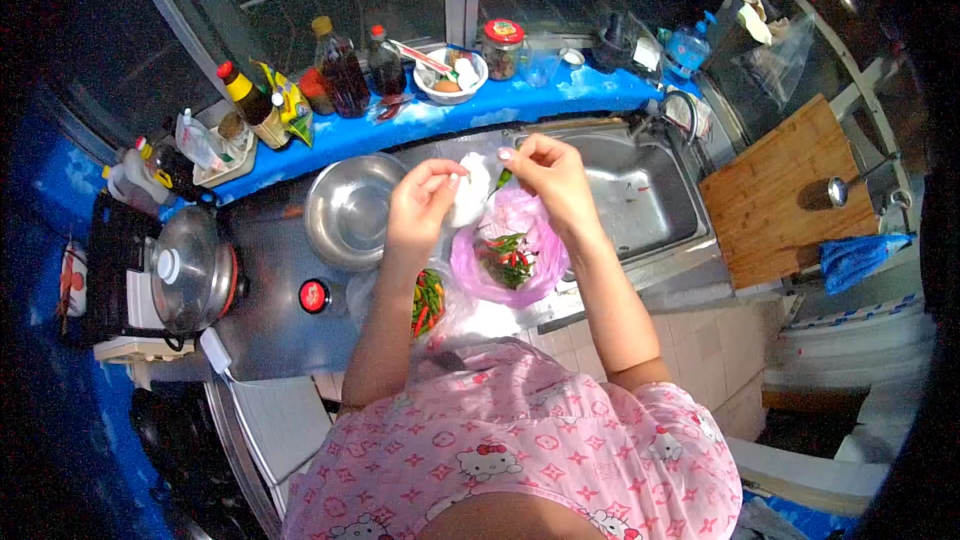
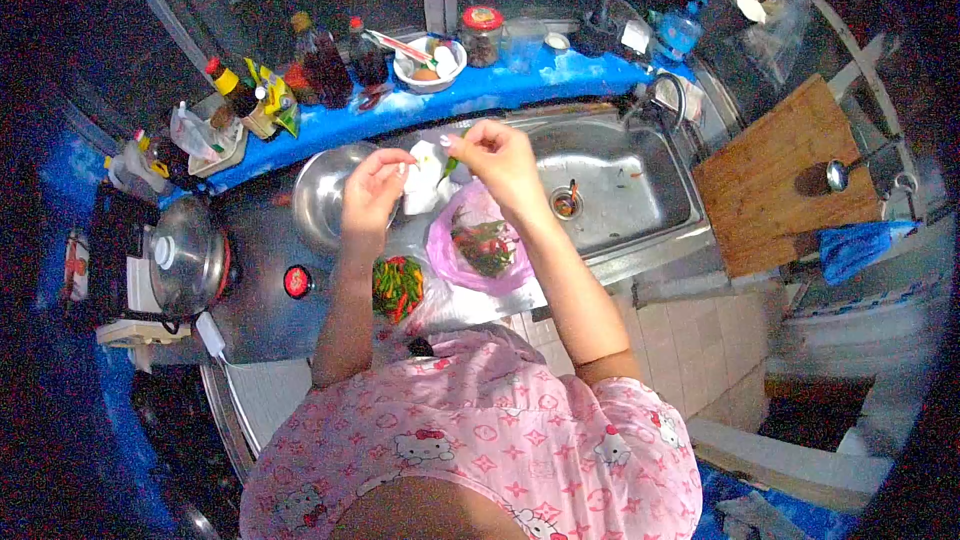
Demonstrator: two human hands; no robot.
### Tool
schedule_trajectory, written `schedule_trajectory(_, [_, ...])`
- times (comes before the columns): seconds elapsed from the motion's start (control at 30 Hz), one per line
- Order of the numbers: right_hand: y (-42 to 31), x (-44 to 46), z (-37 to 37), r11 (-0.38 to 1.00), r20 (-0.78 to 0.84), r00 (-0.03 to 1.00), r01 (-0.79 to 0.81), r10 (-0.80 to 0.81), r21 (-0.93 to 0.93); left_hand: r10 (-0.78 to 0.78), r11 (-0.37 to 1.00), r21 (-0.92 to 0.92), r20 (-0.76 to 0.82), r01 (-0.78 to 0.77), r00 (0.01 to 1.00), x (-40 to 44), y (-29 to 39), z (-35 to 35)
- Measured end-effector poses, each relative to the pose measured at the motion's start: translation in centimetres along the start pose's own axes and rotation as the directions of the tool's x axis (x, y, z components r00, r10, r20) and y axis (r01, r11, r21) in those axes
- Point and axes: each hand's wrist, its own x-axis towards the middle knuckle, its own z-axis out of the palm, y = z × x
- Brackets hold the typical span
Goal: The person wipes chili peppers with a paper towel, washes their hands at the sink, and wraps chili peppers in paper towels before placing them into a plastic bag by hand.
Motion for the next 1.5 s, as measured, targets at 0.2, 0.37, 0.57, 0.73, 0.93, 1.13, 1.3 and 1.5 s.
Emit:
schedule_trajectory(0.2, [0.5,-0.1,1.3,1.0,-0.035,0.999,0.022,-0.022,-0.007,-0.02,0.983,-0.182,-0.003,0.019,1.0,0.3,0.9,2.3])
schedule_trajectory(0.37, [0.9,-0.7,2.3,0.998,-0.134,0.989,0.065,-0.061,0.025,0.175,0.956,0.254,-0.085,-0.149,0.981,0.3,-0.4,2.7])
schedule_trajectory(0.57, [-1.1,0.3,0.9,0.958,-0.209,0.973,0.15,-0.099,0.243,0.049,0.985,0.171,-0.145,-0.024,0.988,-0.8,-2.3,0.9])
schedule_trajectory(0.73, [1.1,-1.2,-0.1,0.993,0.096,0.991,-0.1,0.093,0.064,-0.178,0.973,-0.191,-0.255,0.131,0.95,-0.7,-3.1,-1.0])
schedule_trajectory(0.93, [4.1,-2.7,1.7,0.893,0.14,0.951,0.308,-0.276,-0.328,-0.254,0.897,-0.408,-0.157,0.171,0.954,-0.8,-3.4,-1.0])
schedule_trajectory(1.13, [4.3,-4.2,2.8,0.982,-0.02,0.999,-0.032,0.029,-0.185,-0.168,0.877,-0.473,-0.131,0.088,0.977,-2.0,-5.4,-0.9])
schedule_trajectory(1.3, [7.2,-5.5,3.9,0.967,-0.055,0.996,-0.079,0.067,-0.241,-0.253,0.895,-0.427,-0.237,0.134,0.938,-2.9,-8.1,-3.0])
schedule_trajectory(1.5, [13.7,-7.9,4.0,0.956,-0.018,0.956,-0.292,0.293,0.036,-0.279,0.927,-0.366,-0.516,0.086,0.81,-4.3,-8.8,-8.6])
